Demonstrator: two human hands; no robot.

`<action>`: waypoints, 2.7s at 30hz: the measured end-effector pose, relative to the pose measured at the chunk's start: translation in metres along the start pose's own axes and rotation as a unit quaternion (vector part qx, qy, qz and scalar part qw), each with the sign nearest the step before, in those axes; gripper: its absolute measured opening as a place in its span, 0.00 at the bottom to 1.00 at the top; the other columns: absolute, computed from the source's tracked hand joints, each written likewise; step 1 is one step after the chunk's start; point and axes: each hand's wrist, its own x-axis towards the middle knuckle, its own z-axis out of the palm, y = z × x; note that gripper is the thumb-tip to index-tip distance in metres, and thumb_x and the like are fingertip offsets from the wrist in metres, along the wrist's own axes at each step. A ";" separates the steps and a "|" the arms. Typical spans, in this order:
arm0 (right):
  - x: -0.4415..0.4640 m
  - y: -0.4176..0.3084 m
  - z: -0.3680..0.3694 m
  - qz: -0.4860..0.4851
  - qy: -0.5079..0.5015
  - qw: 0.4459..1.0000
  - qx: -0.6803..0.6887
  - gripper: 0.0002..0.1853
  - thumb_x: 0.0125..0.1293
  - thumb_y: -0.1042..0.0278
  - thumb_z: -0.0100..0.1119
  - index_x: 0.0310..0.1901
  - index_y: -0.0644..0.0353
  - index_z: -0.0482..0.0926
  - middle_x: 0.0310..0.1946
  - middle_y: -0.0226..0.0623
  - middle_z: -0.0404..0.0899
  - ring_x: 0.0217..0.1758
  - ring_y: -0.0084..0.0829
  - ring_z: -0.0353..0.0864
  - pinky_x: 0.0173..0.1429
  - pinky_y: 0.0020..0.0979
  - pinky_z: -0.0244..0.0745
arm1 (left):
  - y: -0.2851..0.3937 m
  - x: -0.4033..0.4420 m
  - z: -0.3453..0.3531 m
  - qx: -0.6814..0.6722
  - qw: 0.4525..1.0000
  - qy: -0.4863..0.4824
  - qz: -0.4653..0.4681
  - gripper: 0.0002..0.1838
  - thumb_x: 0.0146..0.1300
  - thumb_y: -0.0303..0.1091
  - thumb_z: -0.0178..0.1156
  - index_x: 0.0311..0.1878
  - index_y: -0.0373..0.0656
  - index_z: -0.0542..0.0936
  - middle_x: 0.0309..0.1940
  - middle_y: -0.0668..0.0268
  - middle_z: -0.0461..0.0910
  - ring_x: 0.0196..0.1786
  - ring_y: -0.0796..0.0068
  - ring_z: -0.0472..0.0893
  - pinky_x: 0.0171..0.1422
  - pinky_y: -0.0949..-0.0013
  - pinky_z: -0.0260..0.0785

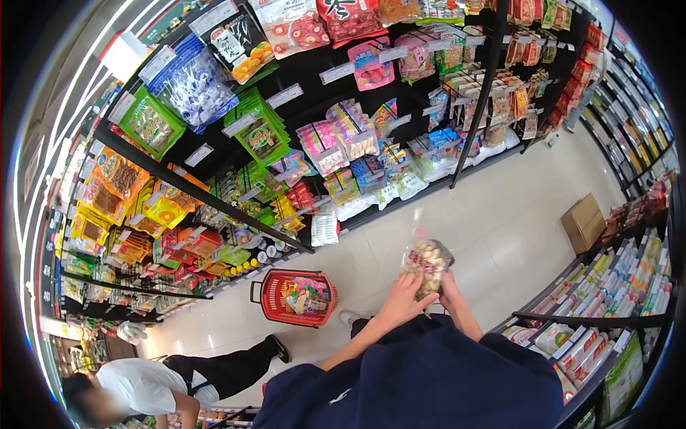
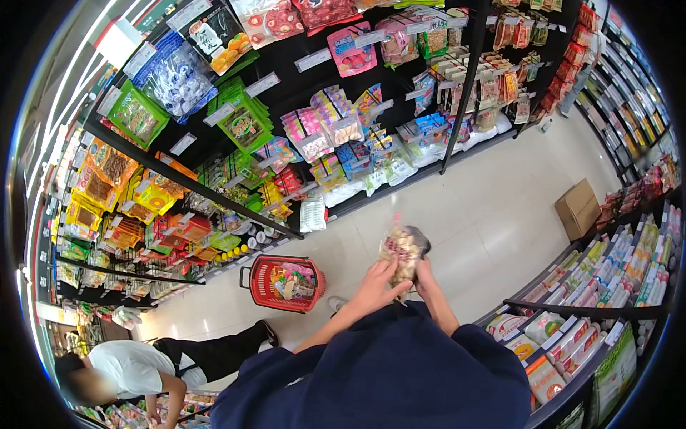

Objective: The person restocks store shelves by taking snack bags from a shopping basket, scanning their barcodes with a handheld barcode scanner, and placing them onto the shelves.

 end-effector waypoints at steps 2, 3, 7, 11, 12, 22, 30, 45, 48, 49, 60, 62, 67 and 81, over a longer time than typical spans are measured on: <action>0.000 0.002 -0.036 0.012 -0.026 0.996 0.084 0.22 0.73 0.53 0.46 0.58 0.62 0.73 0.50 0.41 0.80 0.51 0.34 0.83 0.54 0.35 0.80 | 0.007 0.009 0.010 -0.039 0.999 -0.023 0.004 0.25 0.63 0.45 0.64 0.58 0.39 0.79 0.44 0.57 0.75 0.53 0.59 0.73 0.59 0.63 0.65; -0.003 0.000 -0.049 0.013 -0.028 0.996 0.085 0.22 0.73 0.53 0.46 0.58 0.62 0.73 0.50 0.41 0.80 0.51 0.34 0.83 0.54 0.35 0.80 | 0.009 0.015 0.016 -0.085 0.995 -0.046 0.010 0.23 0.64 0.43 0.63 0.58 0.41 0.79 0.44 0.58 0.74 0.54 0.60 0.73 0.59 0.63 0.64; -0.013 -0.010 -0.076 0.073 -0.063 0.992 0.085 0.26 0.73 0.47 0.45 0.61 0.60 0.71 0.56 0.41 0.78 0.53 0.34 0.82 0.57 0.37 0.80 | -0.001 0.030 0.033 -0.078 0.995 0.031 0.054 0.21 0.63 0.38 0.64 0.59 0.42 0.78 0.49 0.58 0.74 0.54 0.57 0.73 0.61 0.58 0.64; -0.004 -0.012 -0.068 0.111 -0.076 0.986 0.101 0.23 0.75 0.54 0.43 0.62 0.61 0.69 0.54 0.41 0.79 0.54 0.35 0.81 0.55 0.36 0.81 | -0.012 0.051 0.027 -0.188 0.969 0.129 -0.096 0.29 0.62 0.37 0.66 0.65 0.38 0.70 0.62 0.57 0.69 0.60 0.61 0.73 0.65 0.62 0.65; -0.003 -0.015 -0.057 0.075 -0.086 0.992 0.051 0.23 0.74 0.54 0.45 0.61 0.62 0.70 0.54 0.42 0.78 0.54 0.34 0.81 0.56 0.36 0.79 | -0.022 0.054 0.029 -0.186 0.968 0.133 -0.100 0.29 0.62 0.37 0.66 0.65 0.38 0.70 0.62 0.57 0.69 0.60 0.61 0.73 0.65 0.62 0.65; 0.047 -0.086 -0.045 0.043 -0.125 0.962 -0.239 0.15 0.59 0.69 0.66 0.45 0.67 0.80 0.37 0.39 0.84 0.37 0.31 0.85 0.37 0.31 0.81 | -0.126 0.092 -0.002 -0.580 0.737 0.118 -0.327 0.06 0.64 0.36 0.65 0.37 0.45 0.82 0.30 0.74 0.81 0.30 0.85 0.76 0.36 0.78 0.67; 0.124 -0.172 -0.070 -0.009 0.112 0.967 -0.227 0.20 0.61 0.69 0.62 0.56 0.61 0.75 0.37 0.40 0.83 0.38 0.31 0.85 0.39 0.29 0.79 | -0.200 0.219 -0.052 -0.423 0.803 0.313 -0.280 0.09 0.62 0.36 0.68 0.35 0.41 0.83 0.25 0.74 0.79 0.28 0.87 0.74 0.33 0.79 0.64; 0.203 -0.210 0.049 -0.010 0.029 0.975 -0.221 0.20 0.60 0.74 0.61 0.55 0.64 0.77 0.34 0.39 0.83 0.35 0.29 0.84 0.40 0.29 0.80 | -0.240 0.406 -0.172 -0.414 0.743 0.514 -0.110 0.08 0.63 0.32 0.67 0.37 0.36 0.82 0.26 0.73 0.80 0.27 0.89 0.74 0.33 0.81 0.64; 0.200 -0.197 0.049 0.020 0.009 0.977 -0.212 0.19 0.61 0.73 0.62 0.55 0.63 0.77 0.34 0.39 0.83 0.35 0.30 0.85 0.40 0.29 0.81 | -0.245 0.417 -0.176 -0.413 0.742 0.518 -0.098 0.07 0.62 0.31 0.68 0.36 0.37 0.83 0.26 0.74 0.80 0.27 0.90 0.73 0.32 0.82 0.63; 0.199 -0.195 0.047 0.027 0.006 0.976 -0.214 0.20 0.61 0.73 0.63 0.55 0.64 0.77 0.34 0.39 0.83 0.35 0.30 0.85 0.40 0.29 0.81 | -0.249 0.421 -0.176 -0.396 0.746 0.528 -0.093 0.07 0.62 0.31 0.68 0.36 0.37 0.83 0.26 0.74 0.80 0.27 0.90 0.73 0.32 0.82 0.63; 0.226 -0.225 0.038 -0.008 0.035 0.970 -0.241 0.20 0.61 0.73 0.62 0.55 0.62 0.76 0.34 0.37 0.83 0.35 0.28 0.84 0.40 0.28 0.79 | -0.232 0.381 -0.168 -0.354 0.756 0.527 -0.159 0.10 0.62 0.34 0.69 0.34 0.37 0.82 0.24 0.74 0.78 0.25 0.89 0.69 0.31 0.80 0.60; 0.228 -0.230 0.040 -0.016 0.026 0.971 -0.236 0.20 0.61 0.73 0.62 0.55 0.62 0.76 0.34 0.37 0.82 0.35 0.27 0.84 0.39 0.27 0.79 | -0.228 0.369 -0.162 -0.346 0.755 0.530 -0.172 0.10 0.62 0.34 0.69 0.34 0.36 0.82 0.24 0.74 0.78 0.26 0.89 0.69 0.32 0.80 0.60; 0.238 -0.211 0.029 -0.005 0.033 0.975 -0.220 0.12 0.58 0.73 0.66 0.42 0.68 0.78 0.31 0.38 0.82 0.31 0.26 0.83 0.35 0.26 0.78 | -0.222 0.330 -0.137 -0.258 0.780 0.529 -0.215 0.09 0.62 0.32 0.68 0.36 0.34 0.82 0.29 0.68 0.82 0.32 0.82 0.75 0.40 0.76 0.68; 0.226 -0.249 0.032 0.000 0.062 0.981 -0.181 0.20 0.65 0.54 0.65 0.51 0.61 0.80 0.43 0.31 0.81 0.47 0.23 0.78 0.54 0.27 0.71 | -0.165 0.337 0.023 -0.612 0.673 0.184 -0.372 0.07 0.67 0.37 0.63 0.36 0.45 0.80 0.28 0.72 0.79 0.29 0.81 0.77 0.33 0.77 0.70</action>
